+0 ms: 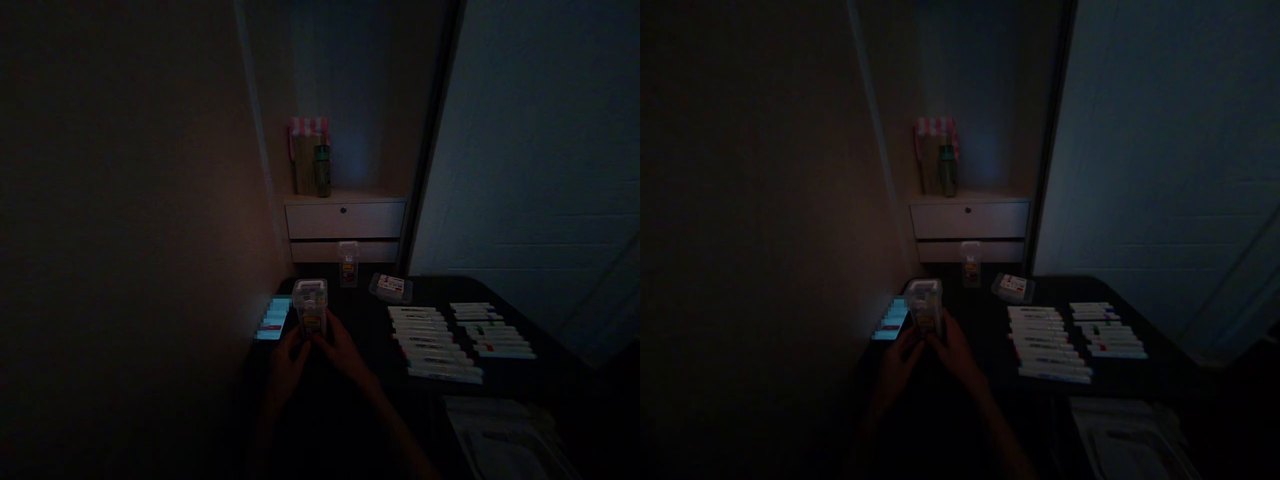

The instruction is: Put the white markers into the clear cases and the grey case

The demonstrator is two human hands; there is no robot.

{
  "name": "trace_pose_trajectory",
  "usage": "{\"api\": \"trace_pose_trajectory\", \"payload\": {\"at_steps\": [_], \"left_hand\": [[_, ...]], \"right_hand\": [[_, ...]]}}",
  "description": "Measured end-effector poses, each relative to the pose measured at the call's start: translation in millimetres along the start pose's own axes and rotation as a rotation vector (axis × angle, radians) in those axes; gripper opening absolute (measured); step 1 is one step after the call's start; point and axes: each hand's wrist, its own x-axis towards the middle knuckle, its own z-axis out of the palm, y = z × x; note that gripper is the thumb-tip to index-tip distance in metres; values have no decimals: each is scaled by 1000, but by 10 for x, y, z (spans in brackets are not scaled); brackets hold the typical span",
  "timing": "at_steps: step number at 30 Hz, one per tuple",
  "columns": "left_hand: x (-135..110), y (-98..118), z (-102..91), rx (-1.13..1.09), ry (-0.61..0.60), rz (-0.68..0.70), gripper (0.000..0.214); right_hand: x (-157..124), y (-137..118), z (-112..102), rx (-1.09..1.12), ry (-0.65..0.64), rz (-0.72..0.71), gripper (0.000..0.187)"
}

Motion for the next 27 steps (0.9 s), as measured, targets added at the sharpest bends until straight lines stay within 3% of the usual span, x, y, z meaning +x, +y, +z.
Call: {"api": "trace_pose_trajectory", "payload": {"at_steps": [8, 20, 27], "left_hand": [[-4, 11, 3, -20, -22, 15, 53], [-12, 9, -39, -4, -82, 64, 52], [-9, 19, -70, 23, -92, 113, 48]], "right_hand": [[-8, -17, -22, 12, 12, -6, 72], [-8, -155, -54, 134, 29, 45, 48], [9, -118, -56, 169, 41, 64, 52]]}}
